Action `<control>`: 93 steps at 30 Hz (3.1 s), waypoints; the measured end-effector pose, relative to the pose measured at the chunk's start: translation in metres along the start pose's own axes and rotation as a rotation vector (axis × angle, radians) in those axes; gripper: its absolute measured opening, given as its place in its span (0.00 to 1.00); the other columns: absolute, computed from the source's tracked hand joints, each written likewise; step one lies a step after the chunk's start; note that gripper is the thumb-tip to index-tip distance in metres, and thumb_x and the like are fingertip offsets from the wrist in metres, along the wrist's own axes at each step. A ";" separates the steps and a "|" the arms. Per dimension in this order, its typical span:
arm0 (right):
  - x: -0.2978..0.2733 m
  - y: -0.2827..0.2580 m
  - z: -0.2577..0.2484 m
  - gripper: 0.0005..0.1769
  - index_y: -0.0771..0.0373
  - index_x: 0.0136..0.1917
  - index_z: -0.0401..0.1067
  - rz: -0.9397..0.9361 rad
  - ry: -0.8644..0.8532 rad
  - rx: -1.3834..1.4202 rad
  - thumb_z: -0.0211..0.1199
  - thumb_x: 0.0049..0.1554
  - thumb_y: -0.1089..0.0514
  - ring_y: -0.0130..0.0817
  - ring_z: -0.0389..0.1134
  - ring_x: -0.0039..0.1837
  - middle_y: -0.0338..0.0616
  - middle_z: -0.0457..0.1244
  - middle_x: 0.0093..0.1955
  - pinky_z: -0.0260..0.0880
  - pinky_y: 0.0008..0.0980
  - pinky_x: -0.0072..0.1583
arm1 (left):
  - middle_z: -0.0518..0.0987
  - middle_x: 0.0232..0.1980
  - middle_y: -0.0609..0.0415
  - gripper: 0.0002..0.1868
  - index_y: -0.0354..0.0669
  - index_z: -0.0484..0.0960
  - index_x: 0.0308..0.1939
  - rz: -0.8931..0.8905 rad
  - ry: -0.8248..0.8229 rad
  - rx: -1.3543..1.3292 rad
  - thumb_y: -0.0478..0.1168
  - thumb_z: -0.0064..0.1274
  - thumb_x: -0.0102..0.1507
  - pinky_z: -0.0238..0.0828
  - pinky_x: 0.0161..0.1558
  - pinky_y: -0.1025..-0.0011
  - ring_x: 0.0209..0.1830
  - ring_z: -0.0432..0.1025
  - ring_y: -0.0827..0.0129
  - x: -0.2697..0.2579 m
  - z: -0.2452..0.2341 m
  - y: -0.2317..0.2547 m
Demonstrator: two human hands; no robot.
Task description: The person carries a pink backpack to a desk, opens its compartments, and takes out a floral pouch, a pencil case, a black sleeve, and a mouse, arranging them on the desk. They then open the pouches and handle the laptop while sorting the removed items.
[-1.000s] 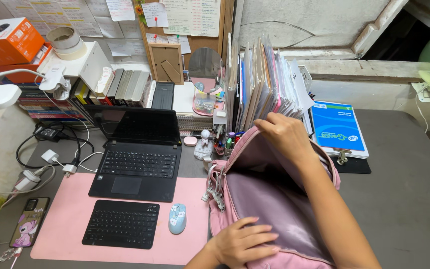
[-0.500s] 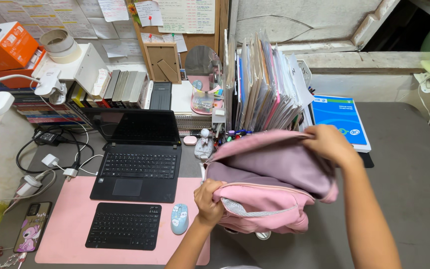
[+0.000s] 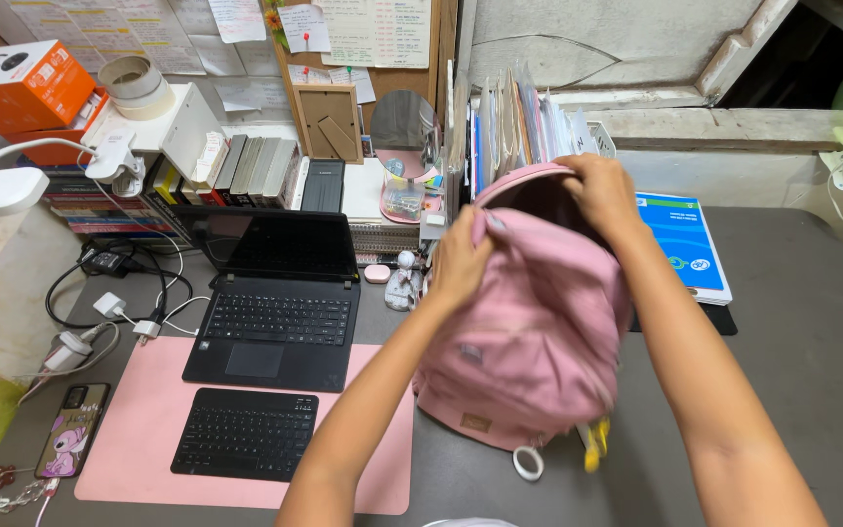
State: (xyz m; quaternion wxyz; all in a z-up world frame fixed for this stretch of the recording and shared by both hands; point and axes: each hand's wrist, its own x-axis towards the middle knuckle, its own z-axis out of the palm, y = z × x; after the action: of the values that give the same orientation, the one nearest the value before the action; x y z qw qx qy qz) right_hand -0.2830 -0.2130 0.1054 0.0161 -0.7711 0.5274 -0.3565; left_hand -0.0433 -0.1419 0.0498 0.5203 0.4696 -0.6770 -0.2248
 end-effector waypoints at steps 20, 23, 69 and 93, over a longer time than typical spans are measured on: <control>-0.136 0.002 0.039 0.27 0.73 0.56 0.73 0.012 0.281 0.001 0.73 0.51 0.52 0.54 0.64 0.56 0.59 0.64 0.54 0.65 0.44 0.57 | 0.81 0.43 0.36 0.18 0.37 0.75 0.49 -0.142 0.212 -0.183 0.47 0.55 0.64 0.71 0.47 0.54 0.44 0.77 0.41 0.029 0.023 -0.062; -0.139 0.027 0.058 0.19 0.70 0.56 0.75 0.048 0.246 0.040 0.63 0.51 0.61 0.51 0.65 0.60 0.54 0.66 0.54 0.66 0.42 0.62 | 0.81 0.42 0.38 0.19 0.37 0.75 0.47 -0.075 0.055 -0.113 0.48 0.60 0.62 0.71 0.45 0.55 0.43 0.76 0.43 0.044 -0.001 -0.057; -0.263 0.000 0.091 0.21 0.67 0.58 0.78 0.287 0.060 0.456 0.48 0.58 0.68 0.43 0.72 0.65 0.52 0.69 0.64 0.67 0.37 0.67 | 0.77 0.68 0.51 0.07 0.46 0.78 0.40 1.082 -0.500 0.673 0.41 0.46 0.63 0.44 0.77 0.42 0.80 0.56 0.60 -0.070 0.027 -0.040; -0.233 0.017 0.108 0.11 0.54 0.51 0.73 0.546 -0.058 -0.088 0.57 0.62 0.49 0.57 0.71 0.41 0.47 0.71 0.36 0.69 0.53 0.45 | 0.77 0.66 0.52 0.06 0.50 0.73 0.41 0.944 -0.692 0.723 0.40 0.48 0.60 0.39 0.76 0.38 0.81 0.55 0.59 -0.099 -0.009 -0.038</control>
State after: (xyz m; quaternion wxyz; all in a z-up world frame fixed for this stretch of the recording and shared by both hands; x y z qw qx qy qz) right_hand -0.2798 -0.0666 -0.1062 0.0933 -0.6101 0.7300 -0.2935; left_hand -0.0182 -0.0717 -0.0261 0.1271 0.1695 -0.9687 0.1290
